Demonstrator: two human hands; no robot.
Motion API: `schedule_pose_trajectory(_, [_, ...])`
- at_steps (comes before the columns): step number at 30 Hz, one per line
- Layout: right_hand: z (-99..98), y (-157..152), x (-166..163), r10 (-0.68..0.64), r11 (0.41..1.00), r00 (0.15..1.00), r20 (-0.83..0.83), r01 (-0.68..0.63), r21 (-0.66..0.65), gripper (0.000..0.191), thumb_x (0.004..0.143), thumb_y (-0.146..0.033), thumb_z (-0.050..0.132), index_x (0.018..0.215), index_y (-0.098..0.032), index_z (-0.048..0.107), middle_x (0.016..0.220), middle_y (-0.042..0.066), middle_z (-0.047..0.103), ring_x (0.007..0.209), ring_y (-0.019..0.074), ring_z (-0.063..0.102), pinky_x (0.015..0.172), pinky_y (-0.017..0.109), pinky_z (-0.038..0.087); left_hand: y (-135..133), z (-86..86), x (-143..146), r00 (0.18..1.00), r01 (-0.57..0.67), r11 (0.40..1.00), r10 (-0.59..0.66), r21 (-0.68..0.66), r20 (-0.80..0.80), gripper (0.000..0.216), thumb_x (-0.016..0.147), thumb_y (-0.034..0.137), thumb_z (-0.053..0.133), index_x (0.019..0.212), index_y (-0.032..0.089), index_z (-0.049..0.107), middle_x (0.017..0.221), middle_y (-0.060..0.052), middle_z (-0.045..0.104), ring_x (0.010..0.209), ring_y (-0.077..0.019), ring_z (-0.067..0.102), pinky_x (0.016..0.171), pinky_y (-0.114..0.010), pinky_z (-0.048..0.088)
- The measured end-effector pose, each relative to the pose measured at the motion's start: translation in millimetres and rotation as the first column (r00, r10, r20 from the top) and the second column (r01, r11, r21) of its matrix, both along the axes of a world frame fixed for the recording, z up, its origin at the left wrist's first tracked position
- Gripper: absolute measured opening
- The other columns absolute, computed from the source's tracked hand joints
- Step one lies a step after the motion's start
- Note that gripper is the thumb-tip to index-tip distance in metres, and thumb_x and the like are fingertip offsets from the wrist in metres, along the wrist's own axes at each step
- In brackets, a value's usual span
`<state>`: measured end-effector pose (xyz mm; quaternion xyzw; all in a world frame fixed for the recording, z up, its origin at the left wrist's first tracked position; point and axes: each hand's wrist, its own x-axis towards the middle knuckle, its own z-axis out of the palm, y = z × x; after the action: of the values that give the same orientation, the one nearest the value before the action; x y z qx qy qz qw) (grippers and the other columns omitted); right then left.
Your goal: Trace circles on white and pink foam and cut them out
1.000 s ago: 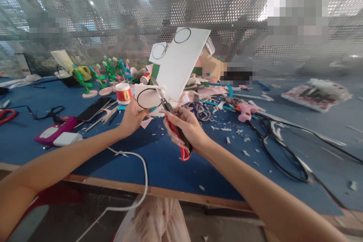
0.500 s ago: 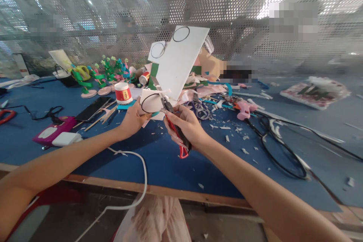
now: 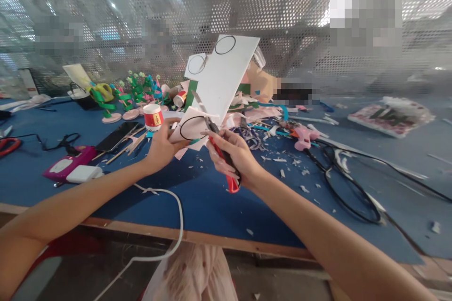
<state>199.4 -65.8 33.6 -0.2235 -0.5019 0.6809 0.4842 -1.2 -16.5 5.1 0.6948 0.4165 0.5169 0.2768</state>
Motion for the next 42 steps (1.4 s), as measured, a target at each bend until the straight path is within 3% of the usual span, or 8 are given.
schedule_pose_trajectory(4, [0.3, 9, 8, 0.047, 0.991, 0.994, -0.102, -0.058, -0.117, 0.014, 0.089, -0.028, 0.064, 0.084, -0.016, 0.058, 0.053, -0.009, 0.044, 0.029, -0.0011, 0.018, 0.026, 0.008, 0.023, 0, -7.0, 6, 0.967, 0.045, 0.992, -0.012, -0.121, 0.253, 0.058, 0.059, 0.032, 0.085, 0.108, 0.017, 0.057, 0.085, -0.004, 0.072, 0.075, -0.0188, 0.069, 0.068, -0.030, 0.057])
schedule_pose_trajectory(8, [-0.4, 10, 6, 0.090, 0.980, 0.985, -0.145, -0.114, -0.163, 0.017, 0.095, -0.027, 0.055, 0.083, -0.016, 0.059, 0.053, -0.009, 0.041, 0.030, -0.0005, 0.013, 0.026, 0.007, 0.021, -1, -14.9, 15, 0.957, 0.105, 0.981, -0.056, -0.162, 0.284, 0.056, 0.058, 0.034, 0.085, 0.104, 0.012, 0.062, 0.101, -0.012, 0.074, 0.094, -0.0258, 0.069, 0.082, -0.038, 0.058])
schedule_pose_trajectory(13, [-0.6, 4, -2, 0.139, 0.981, 0.985, -0.101, -0.152, -0.124, 0.021, 0.095, -0.026, 0.055, 0.077, -0.017, 0.055, 0.050, -0.009, 0.043, 0.029, -0.0009, 0.015, 0.028, 0.006, 0.026, -4, -12.7, 18, 0.939, 0.081, 0.992, -0.043, -0.097, 0.342, 0.053, 0.064, 0.035, 0.082, 0.107, 0.010, 0.065, 0.112, -0.015, 0.073, 0.106, -0.0277, 0.067, 0.097, -0.042, 0.054])
schedule_pose_trajectory(21, [-6.5, 10, 2, 0.270, 0.953, 0.958, -0.102, -0.280, -0.112, 0.034, 0.089, -0.039, 0.066, 0.070, -0.017, 0.047, 0.047, -0.010, 0.042, 0.029, -0.0003, 0.018, 0.026, 0.006, 0.025, -2, -11.5, 16, 0.954, 0.054, 0.998, -0.042, -0.034, 0.296, 0.048, 0.072, 0.042, 0.078, 0.107, 0.011, 0.070, 0.110, -0.013, 0.075, 0.108, -0.0285, 0.068, 0.102, -0.043, 0.052])
schedule_pose_trajectory(26, [-8.4, 11, 2, 0.313, 0.941, 0.947, -0.071, -0.319, -0.116, 0.037, 0.091, -0.040, 0.065, 0.070, -0.017, 0.045, 0.047, -0.010, 0.042, 0.028, -0.0009, 0.016, 0.026, 0.005, 0.028, 8, -11.3, 10, 0.937, 0.040, 0.999, -0.028, -0.027, 0.347, 0.049, 0.072, 0.043, 0.077, 0.110, 0.011, 0.071, 0.114, -0.013, 0.074, 0.113, -0.0308, 0.067, 0.103, -0.045, 0.053])
schedule_pose_trajectory(32, [-2.8, 9, 3, 0.277, 0.947, 0.958, -0.070, -0.284, -0.147, 0.035, 0.090, -0.037, 0.066, 0.069, -0.017, 0.045, 0.044, -0.011, 0.041, 0.028, -0.0004, 0.015, 0.028, 0.005, 0.030, 15, -14.3, 6, 0.940, 0.092, 0.996, -0.083, -0.013, 0.330, 0.057, 0.068, 0.046, 0.080, 0.112, 0.012, 0.071, 0.117, -0.013, 0.073, 0.114, -0.0327, 0.067, 0.101, -0.047, 0.055])
schedule_pose_trajectory(36, [-0.3, 7, 4, 0.267, 0.951, 0.963, -0.029, -0.269, -0.156, 0.036, 0.093, -0.038, 0.061, 0.068, -0.018, 0.043, 0.044, -0.010, 0.041, 0.027, 0.0002, 0.015, 0.027, 0.006, 0.030, 12, -14.9, 3, 0.964, 0.100, 0.993, -0.083, -0.057, 0.254, 0.052, 0.071, 0.047, 0.078, 0.112, 0.015, 0.071, 0.107, -0.010, 0.076, 0.103, -0.0329, 0.071, 0.087, -0.047, 0.062])
schedule_pose_trajectory(42, [1.3, 6, 5, 0.239, 0.962, 0.971, 0.000, -0.237, -0.134, 0.033, 0.093, -0.034, 0.060, 0.068, -0.018, 0.044, 0.045, -0.010, 0.040, 0.027, 0.0001, 0.014, 0.026, 0.008, 0.027, 7, -9.6, 4, 0.977, 0.106, 0.994, -0.096, -0.039, 0.193, 0.045, 0.071, 0.044, 0.078, 0.103, 0.013, 0.073, 0.098, -0.011, 0.078, 0.106, -0.0335, 0.069, 0.088, -0.044, 0.062])
